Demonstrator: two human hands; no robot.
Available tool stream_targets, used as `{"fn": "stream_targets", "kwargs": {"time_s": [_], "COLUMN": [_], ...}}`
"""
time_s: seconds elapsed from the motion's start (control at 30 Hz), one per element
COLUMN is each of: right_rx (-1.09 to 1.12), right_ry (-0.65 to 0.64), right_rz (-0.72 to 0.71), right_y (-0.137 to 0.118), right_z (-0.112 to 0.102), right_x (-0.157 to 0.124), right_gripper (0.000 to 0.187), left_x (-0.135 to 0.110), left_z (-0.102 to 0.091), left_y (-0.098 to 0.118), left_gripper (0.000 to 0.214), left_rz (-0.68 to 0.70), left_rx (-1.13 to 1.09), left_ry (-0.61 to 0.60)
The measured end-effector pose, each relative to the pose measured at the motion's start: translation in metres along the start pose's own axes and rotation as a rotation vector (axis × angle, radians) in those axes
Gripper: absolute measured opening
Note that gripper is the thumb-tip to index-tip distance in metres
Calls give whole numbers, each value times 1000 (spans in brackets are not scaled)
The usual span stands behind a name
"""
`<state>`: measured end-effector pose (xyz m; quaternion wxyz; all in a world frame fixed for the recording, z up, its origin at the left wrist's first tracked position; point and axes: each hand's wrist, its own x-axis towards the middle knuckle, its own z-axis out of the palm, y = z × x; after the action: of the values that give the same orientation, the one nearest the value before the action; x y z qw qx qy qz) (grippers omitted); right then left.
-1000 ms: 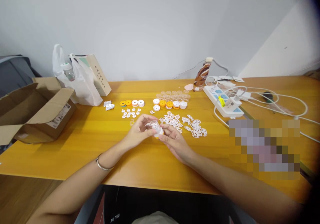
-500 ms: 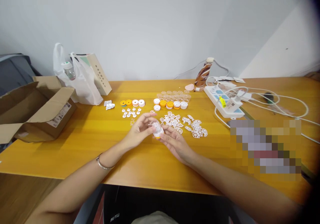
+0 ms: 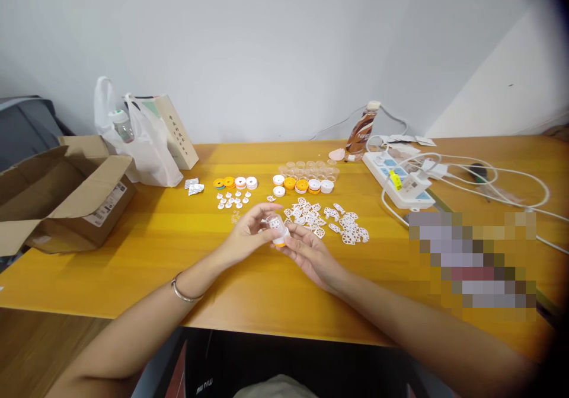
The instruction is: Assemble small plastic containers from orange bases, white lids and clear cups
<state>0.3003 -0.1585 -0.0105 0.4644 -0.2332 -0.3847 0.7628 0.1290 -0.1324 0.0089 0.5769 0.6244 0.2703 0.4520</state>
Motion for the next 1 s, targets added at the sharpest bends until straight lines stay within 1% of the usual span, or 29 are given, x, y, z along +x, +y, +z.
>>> {"fn": "stream_targets", "kwargs": {"time_s": [0.13,0.23,0.37,0.47,0.5,0.57,0.63,0.73,0.83,0.9,1.0], "right_rx": [16,18,29,26,27,27,17,-7,-37,-63,-69], "right_ry": [-5,9,-10,-10,-10,-7,-2,5,-11,-33,-61], "right_rz": [9,0,16,5,4,3,-18,-67,-45,-9,10], "right_y": [-1,-1,-1,0,0,1,2,4,5,6,6], "right_z": [1,1,1,0,0,0,0,0,0,0,0], "right_x": [0,0,0,1,1,1,0,0,-1,-1,-2], "right_gripper": [20,18,19,17,17,17,17,18,25,25,22], "left_x": [-1,-1,0,0,0,-1,-2,-2,-3,-3,-5], "left_z": [3,3,3,3,3,2,3,6,10,11,11], "left_y": [1,0,-1,-1,-1,1,3,4,4,5,7], "left_gripper": [42,42,39,30,26,23,24,23,24,25,25], "left_rz": [-16,11,-31,0,0,-9,12,58,71,75,82], "left_rx": [-64,-63,-115,-15,24,69,88,106,129,137,148], "left_ry": [-84,-37,-68,46,58,31,8,87,158,156,103]}}
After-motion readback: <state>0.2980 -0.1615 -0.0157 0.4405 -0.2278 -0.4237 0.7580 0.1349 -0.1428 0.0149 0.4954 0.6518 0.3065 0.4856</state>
